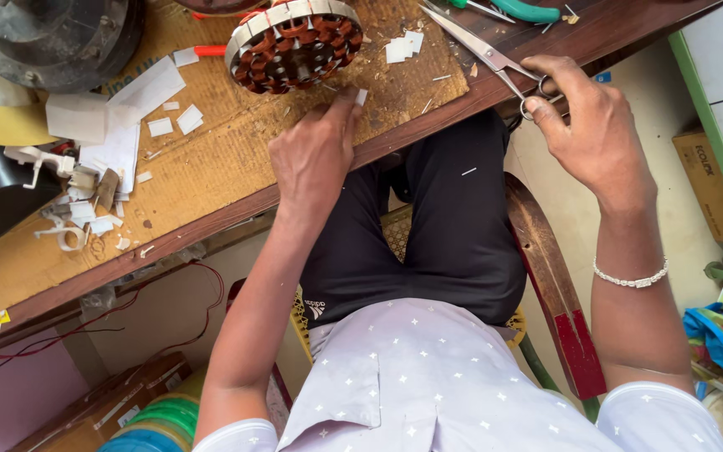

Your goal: The person cuts small white paper pieces with scissors and inserts them into the slots of a copper-wound motor armature. They use a green screwdriver to press the paper into place and repeat the process for multiple slots.

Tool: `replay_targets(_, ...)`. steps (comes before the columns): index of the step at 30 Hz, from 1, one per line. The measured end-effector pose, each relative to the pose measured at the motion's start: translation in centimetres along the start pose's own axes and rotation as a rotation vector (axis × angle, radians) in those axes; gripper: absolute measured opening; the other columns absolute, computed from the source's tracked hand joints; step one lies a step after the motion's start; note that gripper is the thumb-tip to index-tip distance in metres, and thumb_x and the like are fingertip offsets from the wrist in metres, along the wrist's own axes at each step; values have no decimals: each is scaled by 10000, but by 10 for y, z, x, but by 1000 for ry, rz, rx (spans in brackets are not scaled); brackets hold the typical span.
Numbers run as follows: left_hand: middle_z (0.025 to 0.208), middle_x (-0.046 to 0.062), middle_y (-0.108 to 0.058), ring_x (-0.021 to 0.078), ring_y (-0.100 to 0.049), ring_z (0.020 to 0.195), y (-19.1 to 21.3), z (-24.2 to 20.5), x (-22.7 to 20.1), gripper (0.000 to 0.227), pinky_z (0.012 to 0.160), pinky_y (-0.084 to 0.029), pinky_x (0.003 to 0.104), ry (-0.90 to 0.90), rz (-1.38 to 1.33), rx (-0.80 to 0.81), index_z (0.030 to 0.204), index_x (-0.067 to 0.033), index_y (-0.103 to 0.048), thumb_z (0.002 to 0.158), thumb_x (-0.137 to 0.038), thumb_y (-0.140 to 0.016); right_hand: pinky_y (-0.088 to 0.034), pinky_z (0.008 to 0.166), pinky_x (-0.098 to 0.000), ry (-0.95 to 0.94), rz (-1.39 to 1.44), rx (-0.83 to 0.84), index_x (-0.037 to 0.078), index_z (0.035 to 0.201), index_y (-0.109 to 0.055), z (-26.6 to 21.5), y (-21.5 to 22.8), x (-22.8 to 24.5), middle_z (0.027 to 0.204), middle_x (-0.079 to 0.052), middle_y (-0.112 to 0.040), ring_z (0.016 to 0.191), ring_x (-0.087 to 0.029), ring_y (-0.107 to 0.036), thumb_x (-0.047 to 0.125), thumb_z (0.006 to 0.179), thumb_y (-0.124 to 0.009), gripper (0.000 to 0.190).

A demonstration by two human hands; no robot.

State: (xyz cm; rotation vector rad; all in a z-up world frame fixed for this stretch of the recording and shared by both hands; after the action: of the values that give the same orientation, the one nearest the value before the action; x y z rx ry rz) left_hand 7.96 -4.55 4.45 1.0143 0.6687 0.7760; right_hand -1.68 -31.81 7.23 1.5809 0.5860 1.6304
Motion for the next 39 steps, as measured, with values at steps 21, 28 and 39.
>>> replay_targets(21, 837, 69, -742, 191, -687, 624, 0, 19, -5, 103, 503, -510, 333, -133, -11, -32, 1074, -95, -685, 1027, -184, -665, -558, 722, -376, -52, 54, -41, 74, 1406, -637, 1, 1, 1, 1028, -173, -719, 812, -250, -722, 74, 1023, -689, 386)
replay_targets(28, 823, 84, -713, 206, -678, 615, 5, -1, 4, 136, 496, -518, 367, 8, -89, 120, 1081, -69, -642, 1088, -196, -592, -574, 713, -362, -39, 84, -65, 61, 1393, -639, 1, 0, -6, 1025, -179, -723, 839, -244, -741, 53, 1032, -677, 363)
replay_targets(39, 1173, 122, -600, 329, -573, 1033, 54, -1, -12, 649, 837, -518, 474, 11, -172, 85, 1373, -181, -650, 836, -517, -794, -576, 733, -348, -27, 111, -81, 50, 1396, -634, 0, -1, -2, 1032, -163, -722, 865, -223, -749, 40, 1050, -663, 348)
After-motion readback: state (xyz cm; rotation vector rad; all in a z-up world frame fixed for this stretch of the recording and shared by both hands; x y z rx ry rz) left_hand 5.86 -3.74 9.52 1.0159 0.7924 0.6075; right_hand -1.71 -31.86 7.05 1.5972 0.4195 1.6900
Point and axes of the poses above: each hand's wrist, its own z-axis towards the middle knuckle, its own y-axis out of the back of the hand, x = y × z, the point moved 10 cm from there along z, towards the middle knuckle
